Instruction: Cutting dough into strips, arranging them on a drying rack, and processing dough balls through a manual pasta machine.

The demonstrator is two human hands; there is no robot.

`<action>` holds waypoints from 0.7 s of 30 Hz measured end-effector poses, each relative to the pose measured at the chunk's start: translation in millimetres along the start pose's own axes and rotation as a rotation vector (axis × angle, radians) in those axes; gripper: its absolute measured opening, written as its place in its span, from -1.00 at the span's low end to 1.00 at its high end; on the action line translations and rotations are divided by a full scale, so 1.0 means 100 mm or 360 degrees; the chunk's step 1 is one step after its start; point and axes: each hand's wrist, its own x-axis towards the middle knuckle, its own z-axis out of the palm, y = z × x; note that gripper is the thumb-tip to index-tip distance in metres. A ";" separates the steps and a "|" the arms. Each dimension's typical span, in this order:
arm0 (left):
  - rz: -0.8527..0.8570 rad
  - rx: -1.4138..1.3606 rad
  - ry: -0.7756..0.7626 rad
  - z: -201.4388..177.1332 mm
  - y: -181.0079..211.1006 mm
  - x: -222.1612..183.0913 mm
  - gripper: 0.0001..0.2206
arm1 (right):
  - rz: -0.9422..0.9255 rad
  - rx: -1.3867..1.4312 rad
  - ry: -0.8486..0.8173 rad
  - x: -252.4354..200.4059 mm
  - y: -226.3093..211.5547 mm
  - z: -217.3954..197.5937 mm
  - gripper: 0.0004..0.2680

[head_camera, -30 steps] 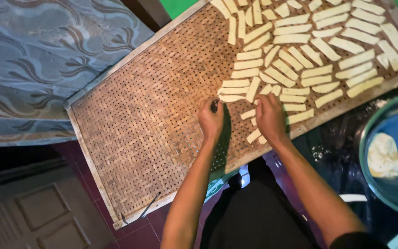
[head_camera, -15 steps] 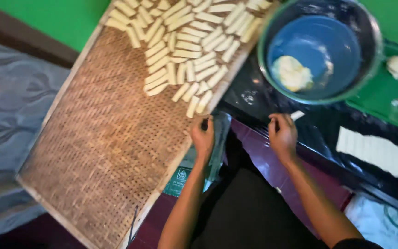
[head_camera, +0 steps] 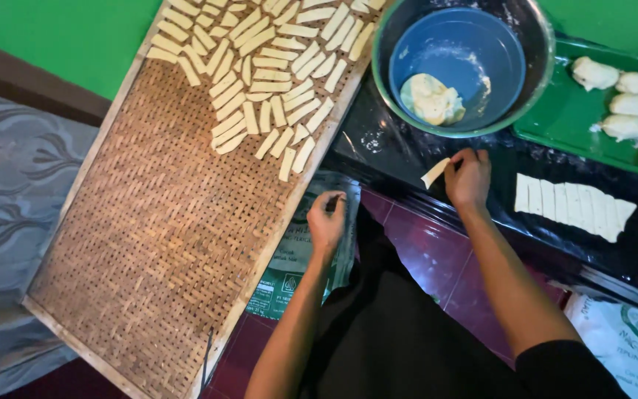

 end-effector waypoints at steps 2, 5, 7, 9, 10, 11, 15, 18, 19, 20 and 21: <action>0.0001 -0.0015 -0.0024 -0.05 -0.03 0.02 -0.92 | 0.0052 0.0023 -0.0128 0.01 -0.15 -0.09 -0.93; -0.0044 -0.0076 -0.0093 -0.07 0.01 0.05 -0.89 | 0.0167 -0.0023 -0.0375 -0.01 -0.33 -0.14 -0.93; -0.0088 -0.0129 -0.0105 -0.10 0.11 0.10 -0.87 | 0.0200 -0.0089 -0.0495 -0.03 -0.58 -0.20 -0.91; -0.0306 -0.0434 -0.0280 -0.14 0.28 0.13 -0.77 | 0.0191 0.0052 -0.0671 -0.07 -0.92 -0.32 -0.92; -0.0309 -0.0440 -0.0255 -0.13 0.33 0.17 -0.77 | 0.0167 0.0049 -0.0681 -0.09 -1.06 -0.30 -0.92; -0.0326 -0.0559 -0.0343 -0.12 0.37 0.22 -0.69 | 0.0074 0.0223 -0.0806 -0.12 -1.20 -0.28 -0.91; -0.0508 -0.1043 -0.0218 -0.04 0.08 0.49 -0.68 | 0.0007 0.0836 -0.1097 -0.25 -2.06 -0.47 -0.91; -0.0726 -0.1687 -0.0079 -0.26 0.14 0.65 -0.65 | 0.0004 0.1001 -0.1149 -0.31 -2.59 -0.45 -0.93; -0.0718 -0.1695 -0.0045 -0.37 0.07 0.71 -0.65 | -0.0020 0.0997 -0.1172 -0.32 -2.73 -0.38 -0.93; -0.0688 -0.1685 -0.0002 -0.45 0.00 0.74 -0.70 | -0.0060 0.1023 -0.1183 -0.32 -2.85 -0.32 -0.93; -0.0659 -0.1676 0.0041 -0.53 -0.07 0.78 -0.75 | -0.0100 0.1051 -0.1194 -0.32 -2.97 -0.26 -0.93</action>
